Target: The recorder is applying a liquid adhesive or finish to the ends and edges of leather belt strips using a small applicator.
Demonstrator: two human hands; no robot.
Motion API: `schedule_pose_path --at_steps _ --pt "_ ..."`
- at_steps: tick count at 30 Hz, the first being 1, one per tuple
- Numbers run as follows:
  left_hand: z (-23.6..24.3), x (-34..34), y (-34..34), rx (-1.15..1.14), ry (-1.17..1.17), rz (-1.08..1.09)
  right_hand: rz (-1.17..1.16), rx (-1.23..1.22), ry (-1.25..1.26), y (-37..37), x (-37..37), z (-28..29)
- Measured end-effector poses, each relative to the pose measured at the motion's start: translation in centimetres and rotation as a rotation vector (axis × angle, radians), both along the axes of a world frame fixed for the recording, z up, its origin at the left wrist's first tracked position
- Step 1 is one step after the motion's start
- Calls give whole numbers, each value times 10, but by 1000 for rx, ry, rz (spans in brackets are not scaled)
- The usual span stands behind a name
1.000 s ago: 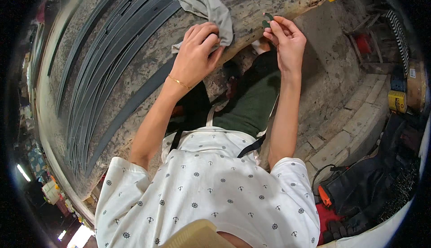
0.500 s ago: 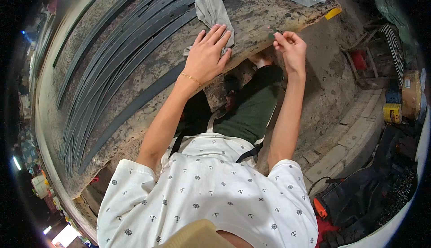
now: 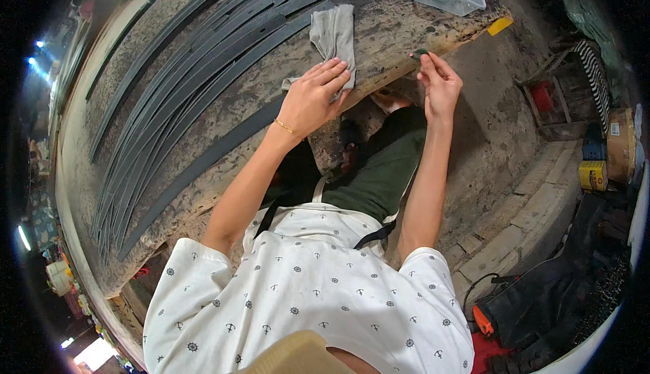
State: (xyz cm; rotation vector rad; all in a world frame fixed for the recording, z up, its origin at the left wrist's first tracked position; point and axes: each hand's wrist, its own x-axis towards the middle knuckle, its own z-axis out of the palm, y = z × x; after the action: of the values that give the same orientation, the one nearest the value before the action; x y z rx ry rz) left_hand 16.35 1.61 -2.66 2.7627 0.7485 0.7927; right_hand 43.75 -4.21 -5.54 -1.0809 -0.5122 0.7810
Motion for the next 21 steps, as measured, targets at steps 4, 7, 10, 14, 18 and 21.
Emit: schedule_pose_path --at_steps 4,7,10,14,18,21 --pt "8 -6 -1 41 105 -82 -3 -52 49 6 -19 18" --pt "15 -7 -11 56 185 -31 83 80 229 4 -14 16" --pt "14 -3 -12 56 202 39 266 345 488 9 4 -7" --pt "11 -1 -14 47 208 138 191 -74 -59 12 4 -15" --pt "11 4 -16 58 182 195 131 -57 -49 4 9 -21" --pt "12 3 -12 48 171 204 93 162 201 -1 9 -12"
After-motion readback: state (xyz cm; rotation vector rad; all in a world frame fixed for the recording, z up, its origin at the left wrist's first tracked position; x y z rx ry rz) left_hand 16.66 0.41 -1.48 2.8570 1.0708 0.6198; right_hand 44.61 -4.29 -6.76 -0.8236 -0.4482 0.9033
